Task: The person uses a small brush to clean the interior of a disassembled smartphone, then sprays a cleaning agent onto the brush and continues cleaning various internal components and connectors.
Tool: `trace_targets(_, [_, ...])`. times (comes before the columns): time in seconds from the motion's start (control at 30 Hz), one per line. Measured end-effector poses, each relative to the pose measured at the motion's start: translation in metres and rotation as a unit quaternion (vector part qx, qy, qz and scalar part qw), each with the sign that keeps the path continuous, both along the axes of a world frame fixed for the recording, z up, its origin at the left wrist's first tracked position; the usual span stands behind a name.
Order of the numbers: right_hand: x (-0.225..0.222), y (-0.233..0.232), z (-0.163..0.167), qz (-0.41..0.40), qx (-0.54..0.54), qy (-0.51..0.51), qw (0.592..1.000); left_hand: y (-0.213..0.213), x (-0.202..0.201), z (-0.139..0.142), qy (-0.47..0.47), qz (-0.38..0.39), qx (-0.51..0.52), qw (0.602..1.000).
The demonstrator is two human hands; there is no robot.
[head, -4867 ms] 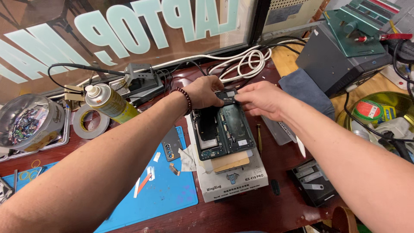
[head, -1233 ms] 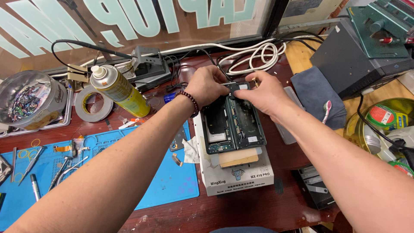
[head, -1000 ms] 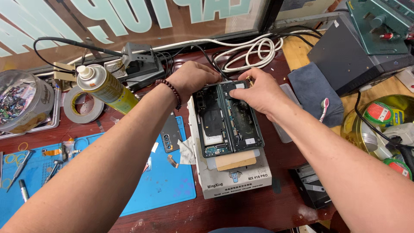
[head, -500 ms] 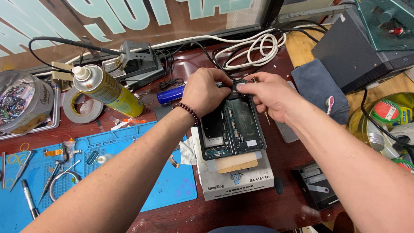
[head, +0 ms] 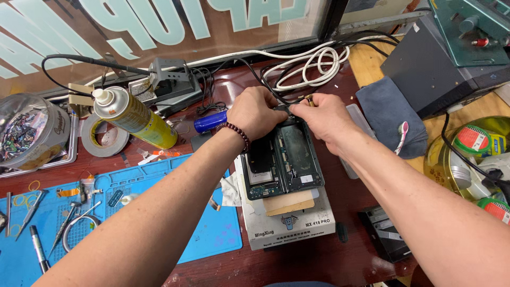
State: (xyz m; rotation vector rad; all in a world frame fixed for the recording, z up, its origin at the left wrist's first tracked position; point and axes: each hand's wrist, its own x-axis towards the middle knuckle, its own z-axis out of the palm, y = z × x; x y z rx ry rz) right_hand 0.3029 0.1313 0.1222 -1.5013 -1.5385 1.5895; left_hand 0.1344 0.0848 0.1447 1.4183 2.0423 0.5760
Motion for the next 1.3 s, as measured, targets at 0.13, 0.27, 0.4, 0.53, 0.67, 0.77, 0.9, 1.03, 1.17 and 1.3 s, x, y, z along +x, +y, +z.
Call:
trace_targets(0.13, [0.024,0.009,-0.008,0.027,-0.023,0.028,0.999,0.004,0.0,-0.001,0.015,-0.011,-0.009,1.0])
trace_targets(0.27, [0.075,0.043,-0.02,-0.114,-0.027,0.057,0.991,0.005,-0.001,-0.003,0.017,-0.015,-0.007,1.0])
trace_targets(0.4, [0.135,0.076,-0.043,-0.261,-0.076,0.1,0.957,0.005,0.0,-0.002,0.025,-0.008,-0.017,0.999])
trace_targets(0.53, [0.163,0.095,-0.077,-0.277,-0.054,0.099,0.954,0.006,0.001,-0.002,0.029,-0.007,-0.02,0.999])
trace_targets(0.67, [0.161,0.099,-0.097,-0.255,-0.063,0.097,0.96,0.007,0.0,-0.005,0.034,0.004,-0.02,0.999])
trace_targets(0.77, [0.152,0.094,-0.101,-0.256,-0.065,0.119,0.957,0.006,-0.002,-0.008,0.032,-0.002,-0.004,0.999])
trace_targets(0.9, [0.14,0.087,-0.099,-0.272,-0.062,0.116,0.953,0.006,-0.003,-0.01,0.03,-0.002,-0.001,1.0])
trace_targets(1.03, [0.133,0.084,-0.098,-0.28,-0.057,0.106,0.952,0.006,-0.002,-0.006,0.031,0.002,-0.01,0.999])
trace_targets(1.17, [0.13,0.083,-0.102,-0.286,-0.042,0.084,0.954,0.003,0.003,-0.002,0.039,0.012,0.007,0.999])
trace_targets(1.3, [0.133,0.081,-0.102,-0.283,-0.042,0.11,0.952,0.0,0.009,0.0,0.05,0.016,0.016,0.998])
